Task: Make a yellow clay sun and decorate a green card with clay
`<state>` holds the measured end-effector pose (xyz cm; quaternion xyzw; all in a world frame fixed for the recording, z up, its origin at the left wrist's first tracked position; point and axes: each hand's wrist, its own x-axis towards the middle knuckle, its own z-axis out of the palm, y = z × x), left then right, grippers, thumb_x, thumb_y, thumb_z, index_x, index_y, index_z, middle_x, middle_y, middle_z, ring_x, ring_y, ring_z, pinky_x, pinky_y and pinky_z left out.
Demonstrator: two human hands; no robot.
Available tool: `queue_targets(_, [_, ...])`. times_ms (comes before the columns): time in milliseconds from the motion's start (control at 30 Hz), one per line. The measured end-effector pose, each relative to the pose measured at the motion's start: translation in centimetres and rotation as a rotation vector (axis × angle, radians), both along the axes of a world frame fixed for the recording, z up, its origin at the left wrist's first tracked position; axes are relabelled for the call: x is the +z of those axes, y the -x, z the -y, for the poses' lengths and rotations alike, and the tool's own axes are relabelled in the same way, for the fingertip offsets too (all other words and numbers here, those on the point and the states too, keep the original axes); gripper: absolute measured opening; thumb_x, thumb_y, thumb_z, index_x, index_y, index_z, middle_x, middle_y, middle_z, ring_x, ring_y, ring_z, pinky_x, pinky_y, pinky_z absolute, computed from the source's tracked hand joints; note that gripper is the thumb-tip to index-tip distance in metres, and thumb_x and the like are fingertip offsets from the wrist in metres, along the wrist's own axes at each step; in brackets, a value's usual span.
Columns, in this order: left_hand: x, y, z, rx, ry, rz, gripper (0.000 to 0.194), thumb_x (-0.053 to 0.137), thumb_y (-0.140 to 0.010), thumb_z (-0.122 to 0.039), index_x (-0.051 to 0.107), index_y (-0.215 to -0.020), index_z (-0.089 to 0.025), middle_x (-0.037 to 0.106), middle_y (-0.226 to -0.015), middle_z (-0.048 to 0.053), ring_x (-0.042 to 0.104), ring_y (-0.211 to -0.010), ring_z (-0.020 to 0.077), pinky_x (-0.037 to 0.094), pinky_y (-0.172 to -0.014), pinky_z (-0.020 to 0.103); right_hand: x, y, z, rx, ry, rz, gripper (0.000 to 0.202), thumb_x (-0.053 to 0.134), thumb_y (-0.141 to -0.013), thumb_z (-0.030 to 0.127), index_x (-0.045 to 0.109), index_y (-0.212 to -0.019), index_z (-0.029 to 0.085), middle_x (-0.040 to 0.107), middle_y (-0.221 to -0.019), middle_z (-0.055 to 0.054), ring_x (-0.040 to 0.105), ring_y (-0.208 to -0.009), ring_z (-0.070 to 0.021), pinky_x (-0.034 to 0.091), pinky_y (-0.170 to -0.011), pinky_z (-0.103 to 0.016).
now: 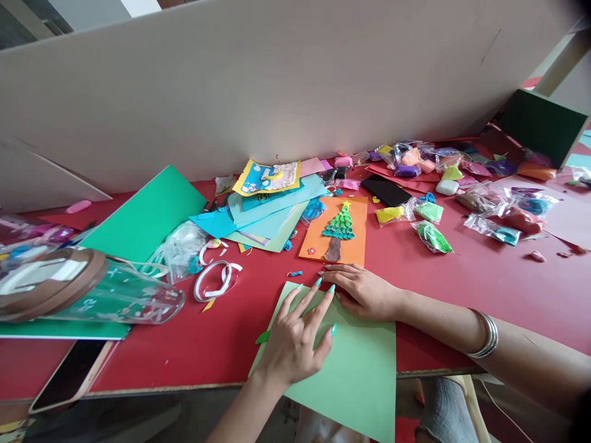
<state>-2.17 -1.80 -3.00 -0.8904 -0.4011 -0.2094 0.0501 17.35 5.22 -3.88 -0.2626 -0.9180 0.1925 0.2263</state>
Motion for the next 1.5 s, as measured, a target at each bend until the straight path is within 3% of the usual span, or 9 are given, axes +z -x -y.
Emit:
queue_targets(133, [0.0,-0.4,0.3,0.06,-0.029,-0.007,0.054,0.046,-0.083,-0.03,0.039,-0.134,-0.013,0.067,-0.107,0.013,0.053,-0.115,0.0281,0.033,-0.102,0.047,0.1,0.0,0.1,-0.001,0.007,0.009,0.047,0.045,-0.077,0.009,0.048,-0.124,0.012,0.055,-0.125,-0.015,0.044,-0.123,-0.0223,0.04,-0.1,-0.041])
queue_targets(367, [0.0,0.3,0.1,-0.031,-0.009,-0.015,0.06,0.044,-0.081,-0.022,0.028,-0.138,-0.011,0.057,-0.124,0.014,0.046,-0.122,0.0281,0.036,-0.099,0.045,0.0,0.0,0.1,-0.006,-0.002,0.017,0.047,0.044,-0.078,0.01,0.048,-0.124,0.009,0.055,-0.126,-0.017,0.046,-0.122,-0.0236,0.041,-0.099,-0.041])
queue_targets(767, [0.3,-0.1,-0.2,-0.032,0.185,-0.034,0.072,0.045,-0.083,-0.028,0.009,-0.144,-0.01,0.055,-0.127,0.014,0.044,-0.125,0.0272,0.032,-0.104,0.046,-0.2,0.0,0.0,-0.023,-0.035,0.007,0.046,0.043,-0.078,0.01,0.047,-0.124,0.008,0.056,-0.123,-0.018,0.048,-0.12,-0.0241,0.043,-0.097,-0.041])
queue_targets(867, [0.2,0.2,-0.1,-0.062,0.138,-0.02,0.067,0.043,-0.084,-0.023,0.013,-0.144,-0.013,0.054,-0.129,0.012,0.043,-0.126,0.0259,0.033,-0.103,0.044,-0.2,0.0,0.0,-0.021,-0.034,0.006,0.046,0.044,-0.079,0.011,0.047,-0.124,0.008,0.055,-0.124,-0.018,0.047,-0.121,-0.0243,0.043,-0.098,-0.041])
queue_targets(967, [-0.2,0.6,0.0,-0.039,-0.013,0.103,0.058,0.042,-0.084,-0.015,0.026,-0.14,-0.017,0.059,-0.124,0.01,0.044,-0.125,0.0249,0.033,-0.102,0.044,-0.3,0.0,0.0,-0.004,-0.022,-0.002,0.047,0.045,-0.078,0.011,0.046,-0.125,0.008,0.055,-0.125,-0.018,0.046,-0.122,-0.0235,0.041,-0.1,-0.041])
queue_targets(1133, [0.2,2.4,0.6,0.111,-0.201,0.322,0.048,0.046,-0.082,-0.01,0.045,-0.129,-0.021,0.062,-0.117,0.011,0.056,-0.112,0.0238,0.041,-0.094,0.041,0.3,-0.4,0.1,0.062,-0.04,-0.028,0.045,0.043,-0.077,0.009,0.05,-0.122,0.011,0.056,-0.125,-0.014,0.046,-0.123,-0.0216,0.041,-0.1,-0.04])
queue_targets(1333, [1.1,6.6,3.9,0.153,-0.295,0.187,0.052,0.048,-0.079,-0.007,0.047,-0.129,-0.021,0.067,-0.107,0.009,0.061,-0.103,0.0228,0.04,-0.095,0.041,1.4,-0.7,0.9,0.242,-0.1,-0.066,0.051,0.045,-0.07,0.01,0.053,-0.121,0.011,0.062,-0.117,-0.013,0.043,-0.125,-0.0228,0.041,-0.098,-0.039])
queue_targets(1400, [0.7,7.8,4.9,0.176,-0.252,0.09,0.052,0.049,-0.082,-0.011,0.044,-0.132,-0.021,0.066,-0.111,0.009,0.06,-0.107,0.0236,0.039,-0.096,0.04,1.6,-0.5,1.2,0.292,-0.107,-0.04,0.049,0.046,-0.074,0.014,0.052,-0.123,0.011,0.061,-0.119,-0.013,0.041,-0.127,-0.024,0.039,-0.099,-0.041])
queue_targets(1500, [-0.2,9.0,5.3,0.212,-0.067,-0.072,0.054,0.048,-0.087,-0.025,0.034,-0.139,-0.02,0.057,-0.126,0.009,0.051,-0.119,0.0254,0.04,-0.097,0.038,1.6,-0.2,1.5,0.32,-0.131,0.004,0.049,0.051,-0.083,0.033,0.05,-0.125,0.009,0.058,-0.124,-0.015,0.037,-0.13,-0.0261,0.036,-0.1,-0.042])
